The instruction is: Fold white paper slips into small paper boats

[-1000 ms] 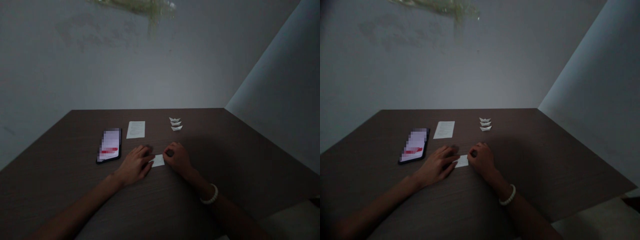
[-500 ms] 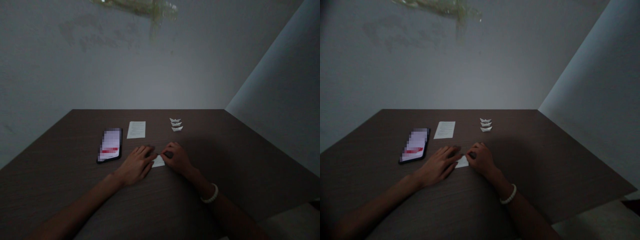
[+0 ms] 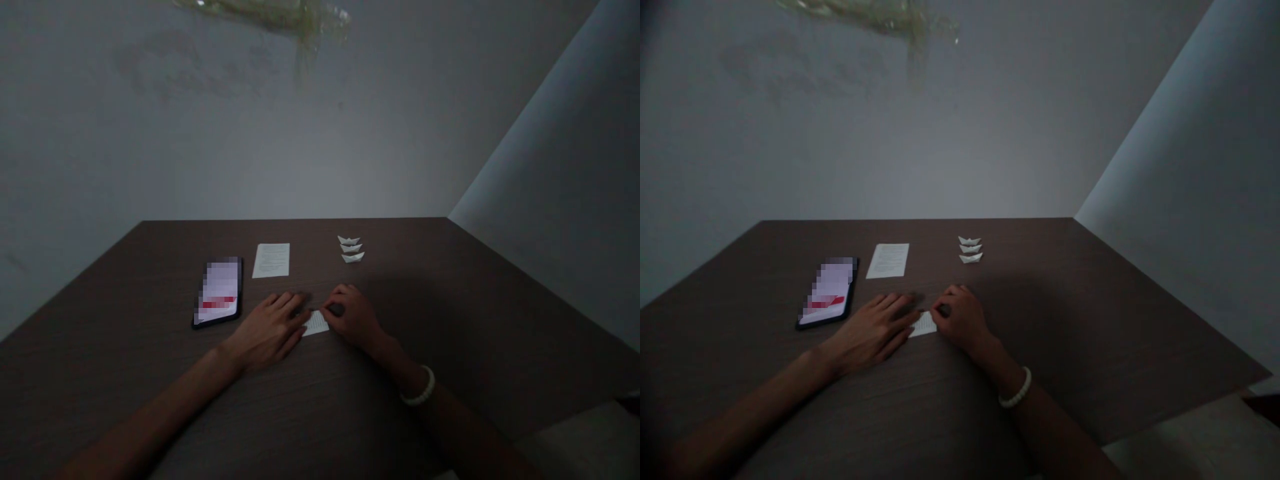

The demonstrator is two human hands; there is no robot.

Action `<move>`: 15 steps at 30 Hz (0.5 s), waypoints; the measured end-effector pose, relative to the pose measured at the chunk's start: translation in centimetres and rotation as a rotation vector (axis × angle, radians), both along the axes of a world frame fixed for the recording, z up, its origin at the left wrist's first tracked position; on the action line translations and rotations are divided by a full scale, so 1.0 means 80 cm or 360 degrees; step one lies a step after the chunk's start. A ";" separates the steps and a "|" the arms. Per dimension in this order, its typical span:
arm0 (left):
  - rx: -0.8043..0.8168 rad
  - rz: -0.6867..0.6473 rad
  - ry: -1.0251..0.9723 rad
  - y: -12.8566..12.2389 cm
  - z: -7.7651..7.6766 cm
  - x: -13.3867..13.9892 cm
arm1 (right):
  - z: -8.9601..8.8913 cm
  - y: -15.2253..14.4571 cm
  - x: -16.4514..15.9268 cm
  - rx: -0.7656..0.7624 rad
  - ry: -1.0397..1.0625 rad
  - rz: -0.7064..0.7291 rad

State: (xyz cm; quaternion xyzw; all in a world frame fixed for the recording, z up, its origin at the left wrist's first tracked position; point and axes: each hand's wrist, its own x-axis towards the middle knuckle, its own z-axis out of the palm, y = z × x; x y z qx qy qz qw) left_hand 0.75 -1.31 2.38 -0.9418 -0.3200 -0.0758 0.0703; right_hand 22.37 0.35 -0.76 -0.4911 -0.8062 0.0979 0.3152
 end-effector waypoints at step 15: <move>0.0090 0.0031 -0.0011 -0.004 0.001 0.000 | 0.000 0.000 0.001 -0.0034 0.0000 -0.0028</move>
